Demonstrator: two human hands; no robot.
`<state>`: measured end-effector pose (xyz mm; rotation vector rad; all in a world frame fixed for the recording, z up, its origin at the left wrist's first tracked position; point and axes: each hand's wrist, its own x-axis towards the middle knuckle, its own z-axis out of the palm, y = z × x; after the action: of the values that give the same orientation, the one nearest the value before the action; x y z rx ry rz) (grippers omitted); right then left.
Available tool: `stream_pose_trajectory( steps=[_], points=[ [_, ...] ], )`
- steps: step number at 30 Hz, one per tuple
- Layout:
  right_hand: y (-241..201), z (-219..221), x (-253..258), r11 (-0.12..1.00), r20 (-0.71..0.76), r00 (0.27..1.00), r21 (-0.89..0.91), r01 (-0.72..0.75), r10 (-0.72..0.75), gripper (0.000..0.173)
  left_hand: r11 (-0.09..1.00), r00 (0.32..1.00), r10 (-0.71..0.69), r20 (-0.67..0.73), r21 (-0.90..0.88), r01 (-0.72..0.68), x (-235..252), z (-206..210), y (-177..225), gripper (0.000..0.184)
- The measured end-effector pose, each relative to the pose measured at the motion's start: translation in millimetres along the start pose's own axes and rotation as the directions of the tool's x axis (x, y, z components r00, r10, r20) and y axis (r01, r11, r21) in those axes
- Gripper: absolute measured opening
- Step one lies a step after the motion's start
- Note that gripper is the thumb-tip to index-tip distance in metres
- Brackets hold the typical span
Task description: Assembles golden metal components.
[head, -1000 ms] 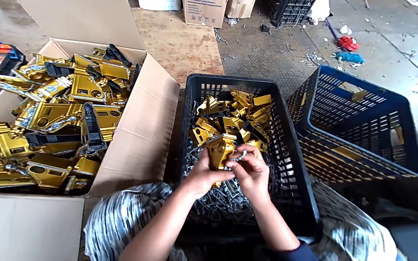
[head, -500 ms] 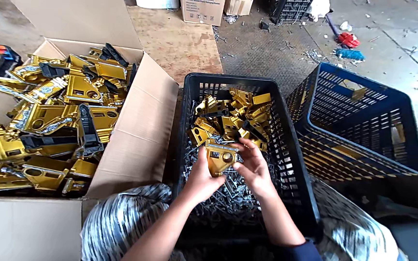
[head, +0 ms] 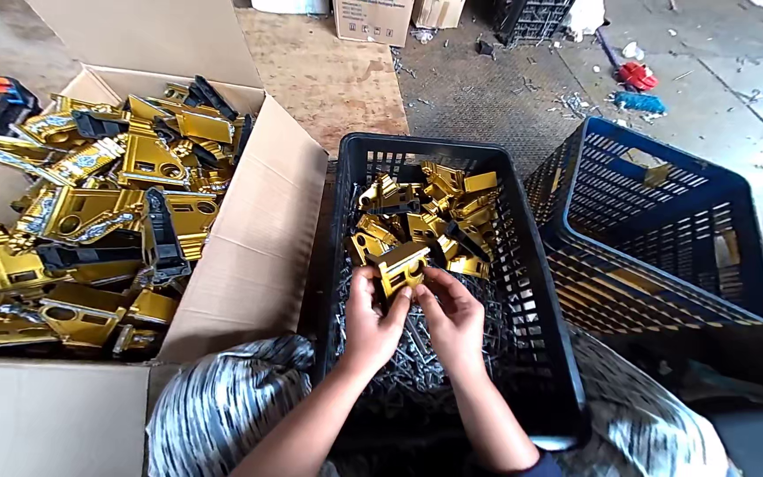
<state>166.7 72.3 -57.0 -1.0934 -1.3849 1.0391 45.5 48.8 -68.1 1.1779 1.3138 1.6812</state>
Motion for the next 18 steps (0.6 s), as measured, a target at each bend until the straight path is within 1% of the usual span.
stream_pose_trajectory(
  steps=[2,3,4,7,8,9,10,14,17,18],
  points=[
    [-3,-1,2,1.000,0.011,1.000,0.017,0.003,-0.003,0.028,0.996,0.997,0.081,0.011,-0.031,-0.081,0,-1,3,0.032],
    [-4,-1,3,1.000,0.002,1.000,0.025,0.004,-0.004,0.028,0.993,0.994,0.109,0.019,-0.057,-0.107,0,0,3,0.036],
    [-6,0,3,0.999,-0.008,1.000,0.034,-0.001,0.002,0.029,0.990,0.994,0.100,0.031,-0.101,-0.097,-1,0,5,0.044],
    [-8,1,3,0.999,-0.005,1.000,0.047,-0.006,0.006,0.031,0.958,0.992,-0.050,0.115,-0.276,0.081,2,-6,13,0.081],
    [-8,1,2,0.999,0.008,1.000,0.041,0.001,-0.002,0.031,0.937,0.983,-0.091,0.159,-0.321,0.139,4,-8,13,0.091],
    [-8,1,1,0.999,0.021,1.000,0.033,0.009,-0.010,0.032,0.920,0.975,-0.124,0.186,-0.346,0.183,5,-9,13,0.097],
    [-9,1,-1,0.999,0.030,0.999,0.035,0.010,-0.011,0.033,0.916,0.971,-0.140,0.193,-0.348,0.201,5,-10,12,0.096],
    [-12,-1,0,0.997,0.039,0.999,0.076,-0.029,0.026,0.032,0.938,0.976,-0.117,0.185,-0.303,0.169,4,-10,14,0.086],
    [-10,-2,2,0.998,0.040,0.999,0.066,-0.001,-0.002,0.031,0.952,0.976,-0.091,0.200,-0.271,0.144,5,-10,14,0.084],
    [-9,-2,2,0.999,0.028,1.000,0.052,0.014,-0.015,0.028,0.951,0.972,-0.098,0.212,-0.268,0.154,5,-10,13,0.085]
  ],
)
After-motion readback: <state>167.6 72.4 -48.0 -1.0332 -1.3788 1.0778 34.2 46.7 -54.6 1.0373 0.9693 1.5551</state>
